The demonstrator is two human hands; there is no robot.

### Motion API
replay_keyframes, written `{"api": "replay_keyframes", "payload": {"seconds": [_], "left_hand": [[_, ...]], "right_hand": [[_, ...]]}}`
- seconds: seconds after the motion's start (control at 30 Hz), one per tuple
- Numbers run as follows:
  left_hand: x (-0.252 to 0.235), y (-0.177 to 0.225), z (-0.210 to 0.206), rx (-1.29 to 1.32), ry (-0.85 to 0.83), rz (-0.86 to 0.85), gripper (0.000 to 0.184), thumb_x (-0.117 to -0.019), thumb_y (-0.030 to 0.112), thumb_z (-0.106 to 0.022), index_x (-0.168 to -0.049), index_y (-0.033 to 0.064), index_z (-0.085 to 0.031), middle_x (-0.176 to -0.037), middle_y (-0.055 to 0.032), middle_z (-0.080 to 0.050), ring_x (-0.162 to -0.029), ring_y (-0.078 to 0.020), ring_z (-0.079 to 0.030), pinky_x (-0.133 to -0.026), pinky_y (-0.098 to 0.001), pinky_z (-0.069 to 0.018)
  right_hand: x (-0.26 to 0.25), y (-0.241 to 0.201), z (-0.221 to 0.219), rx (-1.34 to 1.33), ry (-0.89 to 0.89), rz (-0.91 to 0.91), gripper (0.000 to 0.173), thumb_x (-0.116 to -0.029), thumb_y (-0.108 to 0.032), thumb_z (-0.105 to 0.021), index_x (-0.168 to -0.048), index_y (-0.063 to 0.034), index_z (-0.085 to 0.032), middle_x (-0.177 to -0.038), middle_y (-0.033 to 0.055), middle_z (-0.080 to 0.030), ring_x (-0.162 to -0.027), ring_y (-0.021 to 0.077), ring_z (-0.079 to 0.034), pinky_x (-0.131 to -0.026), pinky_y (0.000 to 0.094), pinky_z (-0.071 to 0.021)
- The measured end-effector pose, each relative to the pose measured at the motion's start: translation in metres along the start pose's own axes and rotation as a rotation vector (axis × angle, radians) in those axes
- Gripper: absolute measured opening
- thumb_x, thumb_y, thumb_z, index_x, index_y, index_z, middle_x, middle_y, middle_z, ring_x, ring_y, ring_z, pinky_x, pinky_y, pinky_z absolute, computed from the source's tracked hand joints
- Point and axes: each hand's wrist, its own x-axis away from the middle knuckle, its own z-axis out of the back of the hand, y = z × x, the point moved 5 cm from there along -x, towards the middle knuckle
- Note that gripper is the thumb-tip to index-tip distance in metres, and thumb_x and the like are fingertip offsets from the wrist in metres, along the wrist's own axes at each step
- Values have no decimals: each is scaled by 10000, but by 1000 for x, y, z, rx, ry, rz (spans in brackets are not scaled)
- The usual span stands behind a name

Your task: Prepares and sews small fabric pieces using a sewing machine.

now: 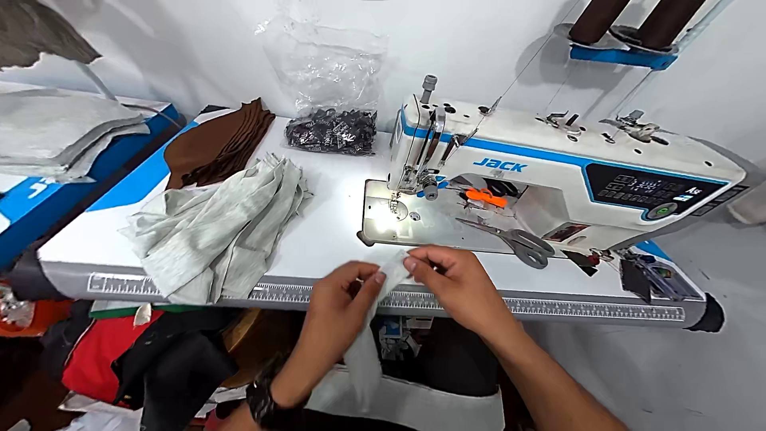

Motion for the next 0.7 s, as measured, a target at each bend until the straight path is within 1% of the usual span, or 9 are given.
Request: {"api": "replay_keyframes", "payload": {"seconds": [0.1, 0.17, 0.23, 0.27, 0.37, 0.43, 0.5, 0.63, 0.7], "left_hand": [[-66, -8, -7, -324, -93, -116, 176, -985, 184, -683, -1126, 90, -730, -841, -20, -699, -614, -122, -622, -557, -322, -550], [-99, -20, -18, -438, -168, -126, 231, -990, 175, -684, -1199, 78, -694, -801, -42, -688, -601, -169, -623, -548, -383, -543], [-120, -33, -29, -536, -236, -132, 203, -999, 193, -667, -1182, 117, -713, -772, -23, -691, -614, -178, -641, -567, -429, -555], [-126, -38, -34, -585, -258, -157, 179, -1004, 197, -649, -1153, 141, -732, -769, -11, -692, -617, -174, -642, -567, -434, -552], [-133, -49, -44, -716, -268, -268, 167, -978, 186, -621, -1011, 186, -784, -789, 4, -676, -653, -163, -657, -550, -413, -548], [-134, -52, -45, -747, -257, -293, 160, -957, 205, -636, -960, 208, -796, -754, 26, -642, -644, -135, -638, -531, -369, -530], [-135, -54, -46, -760, -260, -292, 149, -946, 221, -654, -951, 218, -803, -744, 35, -618, -659, -121, -627, -542, -344, -524], [-137, -58, -45, -790, -234, -287, 172, -951, 242, -647, -1000, 244, -812, -757, 52, -611, -698, -108, -627, -563, -311, -520], [-138, -60, -45, -807, -215, -293, 187, -945, 242, -642, -1010, 253, -817, -755, 54, -594, -689, -101, -610, -548, -290, -498]], "right_hand": [[-51, 46, 2, 101, 68, -52, 179, -1021, -229, -637, -996, -104, -762, -841, -9, -713, -719, 80, -649, -647, 296, -539], [-78, 72, 2, 247, 97, -31, 200, -1007, -257, -653, -968, -102, -774, -1008, 43, -704, -909, 162, -661, -775, 391, -556], [-98, 95, 0, 386, 102, -12, 218, -977, -310, -678, -927, -128, -787, -1122, 71, -696, -1087, 266, -625, -893, 516, -512], [-105, 102, 0, 436, 105, -8, 223, -957, -335, -699, -904, -136, -784, -1124, 81, -695, -1114, 295, -616, -914, 544, -498], [-118, 116, 2, 522, 92, -41, 295, -884, -413, -760, -800, -132, -732, -909, 86, -670, -992, 317, -627, -856, 556, -500], [-123, 121, 2, 540, 59, -68, 336, -865, -446, -766, -744, -138, -709, -780, 44, -654, -892, 271, -637, -842, 544, -494], [-126, 124, 2, 546, 48, -53, 342, -864, -445, -761, -708, -146, -704, -707, 6, -645, -803, 225, -638, -824, 526, -492], [-127, 129, 1, 572, 63, -52, 340, -875, -464, -753, -733, -160, -699, -746, 10, -648, -821, 205, -634, -879, 526, -471], [-127, 128, 1, 586, 61, -63, 329, -886, -465, -749, -803, -147, -726, -824, 26, -677, -888, 215, -648, -945, 535, -457]]}}
